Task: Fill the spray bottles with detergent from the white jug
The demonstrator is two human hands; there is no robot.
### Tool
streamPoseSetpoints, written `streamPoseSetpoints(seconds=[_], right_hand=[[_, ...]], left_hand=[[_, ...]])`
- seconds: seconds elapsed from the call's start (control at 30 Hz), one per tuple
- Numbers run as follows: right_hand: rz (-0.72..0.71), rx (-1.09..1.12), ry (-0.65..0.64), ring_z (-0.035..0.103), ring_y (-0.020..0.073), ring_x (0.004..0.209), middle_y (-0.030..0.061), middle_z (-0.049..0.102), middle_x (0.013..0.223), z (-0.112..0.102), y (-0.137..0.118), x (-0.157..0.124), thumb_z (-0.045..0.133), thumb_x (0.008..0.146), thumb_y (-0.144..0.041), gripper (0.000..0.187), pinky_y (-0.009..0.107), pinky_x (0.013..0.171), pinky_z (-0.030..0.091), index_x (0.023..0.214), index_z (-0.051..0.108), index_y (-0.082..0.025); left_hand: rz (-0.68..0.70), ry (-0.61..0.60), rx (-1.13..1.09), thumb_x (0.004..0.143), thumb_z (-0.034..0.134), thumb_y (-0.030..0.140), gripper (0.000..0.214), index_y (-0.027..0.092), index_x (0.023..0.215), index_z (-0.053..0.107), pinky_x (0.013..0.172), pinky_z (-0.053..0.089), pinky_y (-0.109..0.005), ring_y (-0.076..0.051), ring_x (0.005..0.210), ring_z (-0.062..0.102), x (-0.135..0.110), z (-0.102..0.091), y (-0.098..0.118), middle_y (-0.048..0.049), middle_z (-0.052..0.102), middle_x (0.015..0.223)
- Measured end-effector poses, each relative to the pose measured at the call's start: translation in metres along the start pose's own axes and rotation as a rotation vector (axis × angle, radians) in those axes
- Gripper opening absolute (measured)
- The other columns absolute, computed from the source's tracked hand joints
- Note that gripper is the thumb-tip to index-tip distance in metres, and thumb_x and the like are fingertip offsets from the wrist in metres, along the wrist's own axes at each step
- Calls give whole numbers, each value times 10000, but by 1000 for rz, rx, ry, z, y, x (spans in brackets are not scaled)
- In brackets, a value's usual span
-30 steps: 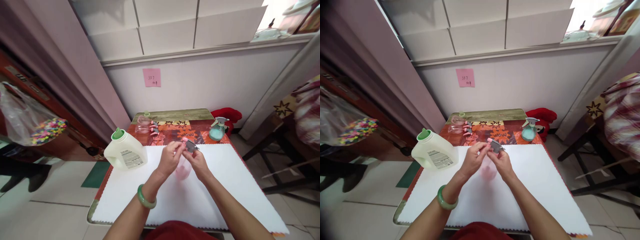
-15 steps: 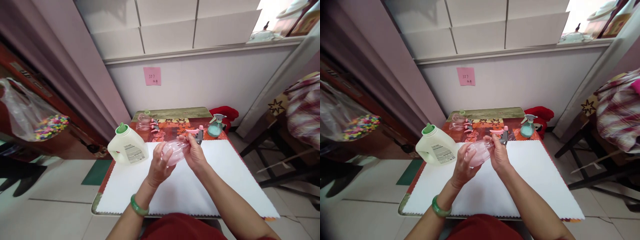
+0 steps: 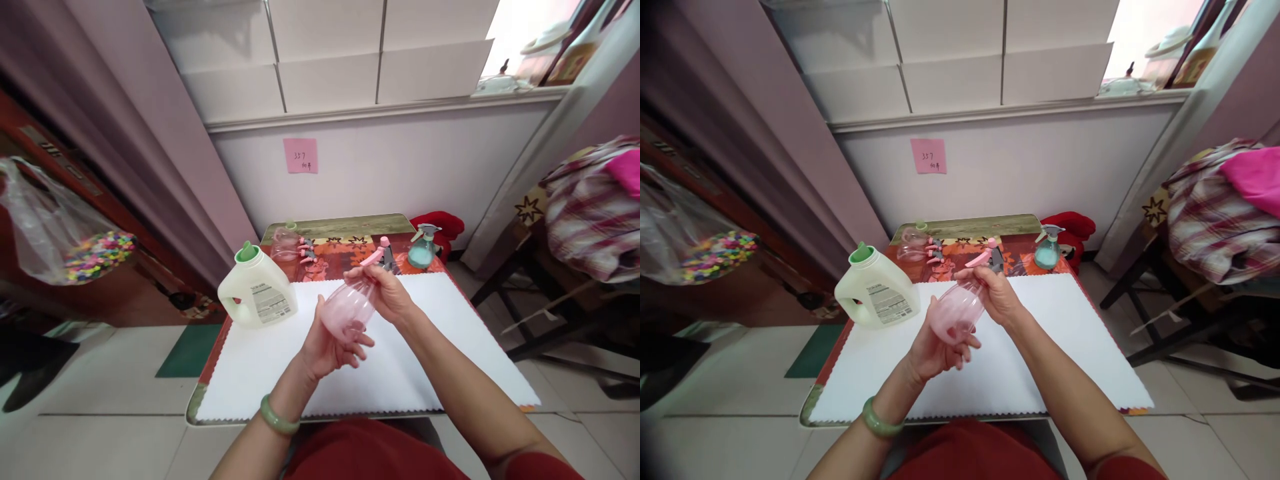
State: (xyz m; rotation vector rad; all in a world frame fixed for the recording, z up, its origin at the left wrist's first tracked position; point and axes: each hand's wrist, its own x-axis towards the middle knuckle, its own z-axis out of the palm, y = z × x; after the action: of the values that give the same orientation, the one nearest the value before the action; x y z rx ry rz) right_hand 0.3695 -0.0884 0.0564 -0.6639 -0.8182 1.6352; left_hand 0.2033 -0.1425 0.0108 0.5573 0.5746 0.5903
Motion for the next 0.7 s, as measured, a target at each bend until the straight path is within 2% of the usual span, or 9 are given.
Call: streamPoseSetpoints(seconds=[0.1,0.17,0.27,0.37,0.43,0.47,0.6,0.63,0.7], right_hand=[[-115,-5,115,693,206,815,21,771,765,1,3,-1,786,721,-420,217,348,890,511,729,739,-209],[-192,-38,235,678,189,762,6,759,733,5,8,-3,794,721,-399,197,331,829,514,728,726,-215],[-210,-68,341,665,180,726,2,755,739,14,19,-12,769,742,-375,159,316,754,507,726,726,-223],[-153,-95,335,674,188,735,14,761,755,18,28,-26,744,742,-352,136,320,740,511,722,744,-217],[-62,-133,261,694,204,776,34,772,770,13,28,-34,752,719,-338,139,330,779,521,725,748,-199],[-4,-144,201,705,214,810,50,777,783,8,25,-36,759,705,-329,144,337,810,525,728,746,-187],[111,7,75,710,212,819,36,752,755,-28,-3,-36,788,672,-313,170,350,794,565,710,671,-195],[88,63,116,687,184,732,3,714,697,-41,-14,-33,796,680,-327,204,324,715,570,689,627,-212],[1,73,212,550,106,522,-60,561,559,-70,-37,-28,792,731,-373,296,235,534,500,663,542,-229]], left_hand=[[420,431,391,808,142,881,951,154,1224,592,814,561,-463,-321,1033,681,-6,7,-5,-196,683,1191],[725,675,704,778,409,864,862,200,1313,537,1029,450,-522,-346,1254,563,-10,10,-7,-178,601,1357],[908,763,1243,599,807,684,964,226,1386,490,1177,232,-573,-404,1411,383,-11,12,-11,-181,468,1504],[902,764,1500,663,840,489,889,246,1428,458,1143,300,-562,-394,1356,446,-10,11,-17,-180,505,1458],[765,661,1322,649,843,440,899,244,1429,441,1070,403,-524,-367,1262,527,-14,9,-22,-163,573,1360],[639,538,1170,629,847,447,893,237,1406,459,1029,441,-507,-355,1210,562,-17,7,-25,-150,606,1300],[64,-134,429,603,801,606,788,171,1230,603,864,515,-471,-329,976,670,-39,-5,-45,-148,687,1089],[0,-225,293,609,771,661,798,157,1210,621,845,518,-470,-322,928,682,-44,-10,-52,-151,697,1041],[0,-249,146,648,706,733,810,142,1198,639,830,520,-440,-297,880,690,-51,-21,-65,-143,708,964]])
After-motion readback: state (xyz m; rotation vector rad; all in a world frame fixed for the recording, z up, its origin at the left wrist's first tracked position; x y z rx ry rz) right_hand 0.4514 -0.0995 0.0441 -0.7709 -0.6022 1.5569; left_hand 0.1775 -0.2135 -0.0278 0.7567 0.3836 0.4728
